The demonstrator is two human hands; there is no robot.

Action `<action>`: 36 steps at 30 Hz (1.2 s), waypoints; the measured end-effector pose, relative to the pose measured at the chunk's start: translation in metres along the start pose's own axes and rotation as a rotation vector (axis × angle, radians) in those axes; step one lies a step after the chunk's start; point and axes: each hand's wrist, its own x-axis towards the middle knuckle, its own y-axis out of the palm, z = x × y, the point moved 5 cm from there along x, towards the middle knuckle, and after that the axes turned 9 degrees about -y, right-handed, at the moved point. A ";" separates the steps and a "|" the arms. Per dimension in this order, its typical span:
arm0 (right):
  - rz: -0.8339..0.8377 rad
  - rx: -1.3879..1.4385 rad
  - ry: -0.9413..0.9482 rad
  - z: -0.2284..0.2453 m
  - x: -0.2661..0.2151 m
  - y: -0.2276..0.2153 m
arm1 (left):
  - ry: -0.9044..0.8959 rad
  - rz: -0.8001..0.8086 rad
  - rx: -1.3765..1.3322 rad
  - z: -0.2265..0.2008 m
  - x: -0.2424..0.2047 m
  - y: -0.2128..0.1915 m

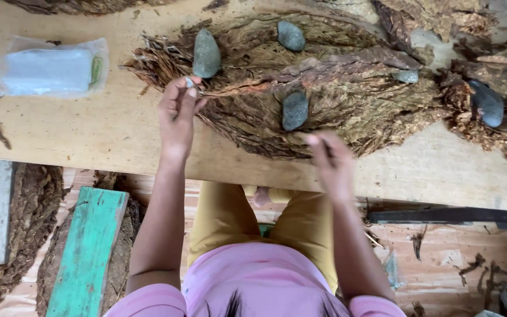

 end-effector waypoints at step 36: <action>-0.255 0.194 -0.038 0.037 0.016 -0.007 | 0.106 0.164 -0.021 -0.020 -0.065 0.124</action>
